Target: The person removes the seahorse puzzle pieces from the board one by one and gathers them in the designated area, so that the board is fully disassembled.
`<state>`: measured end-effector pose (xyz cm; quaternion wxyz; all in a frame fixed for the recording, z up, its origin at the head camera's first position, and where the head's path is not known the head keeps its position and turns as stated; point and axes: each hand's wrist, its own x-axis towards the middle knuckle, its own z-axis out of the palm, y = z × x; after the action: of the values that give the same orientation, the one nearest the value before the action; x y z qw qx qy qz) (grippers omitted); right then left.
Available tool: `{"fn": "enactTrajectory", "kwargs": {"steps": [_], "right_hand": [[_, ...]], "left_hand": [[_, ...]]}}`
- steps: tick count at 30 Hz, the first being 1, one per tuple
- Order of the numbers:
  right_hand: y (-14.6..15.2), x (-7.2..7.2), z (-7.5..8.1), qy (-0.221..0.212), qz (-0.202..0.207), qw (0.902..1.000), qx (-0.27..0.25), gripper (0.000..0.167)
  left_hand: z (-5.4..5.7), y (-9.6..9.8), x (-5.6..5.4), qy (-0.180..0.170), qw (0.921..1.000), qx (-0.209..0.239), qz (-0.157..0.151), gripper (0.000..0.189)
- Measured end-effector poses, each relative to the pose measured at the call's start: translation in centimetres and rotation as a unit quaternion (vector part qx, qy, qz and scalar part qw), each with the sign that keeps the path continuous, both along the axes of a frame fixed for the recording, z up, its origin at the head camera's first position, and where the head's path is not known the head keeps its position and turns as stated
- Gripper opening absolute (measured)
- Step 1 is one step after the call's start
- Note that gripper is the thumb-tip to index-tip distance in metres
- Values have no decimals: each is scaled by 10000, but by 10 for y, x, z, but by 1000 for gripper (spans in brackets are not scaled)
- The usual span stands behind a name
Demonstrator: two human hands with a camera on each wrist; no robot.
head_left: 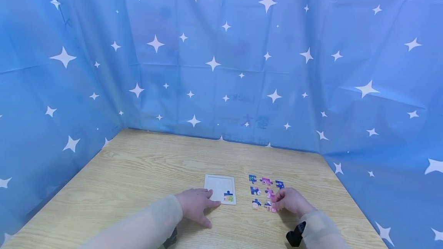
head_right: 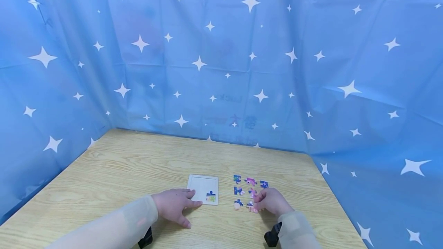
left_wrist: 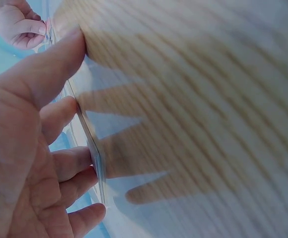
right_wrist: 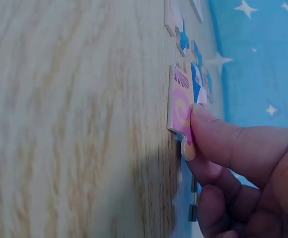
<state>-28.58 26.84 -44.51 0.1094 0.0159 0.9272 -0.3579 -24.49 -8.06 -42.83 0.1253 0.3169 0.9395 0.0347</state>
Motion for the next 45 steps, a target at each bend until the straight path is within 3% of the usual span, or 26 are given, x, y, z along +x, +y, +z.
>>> {"fn": "enactTrajectory", "kwargs": {"steps": [9, 17, 22, 28, 36, 45], "right_hand": [[-3, -1, 1, 128, 112, 9988, 462, 17], [-11, 1, 8, 224, 96, 9997, 50, 13], [-30, 0, 14, 367, 291, 9984, -313, 11], [-60, -7, 15, 571, 609, 9961, -286, 8], [-97, -13, 13, 474, 1074, 9907, -692, 9], [-123, -16, 3, 397, 1129, 9911, -576, 14]], "left_hand": [[-2, 0, -1, -21, 10000, -6, 19, 68], [-2, 0, -2, -32, 10000, -12, 14, 68], [-1, 1, -1, -23, 10000, -16, 19, 68], [-2, 2, -1, 9, 10000, -23, -14, 69], [-2, 1, -2, -22, 10000, -10, -3, 68], [-3, 1, -2, 145, 9998, -63, -140, 68]]}}
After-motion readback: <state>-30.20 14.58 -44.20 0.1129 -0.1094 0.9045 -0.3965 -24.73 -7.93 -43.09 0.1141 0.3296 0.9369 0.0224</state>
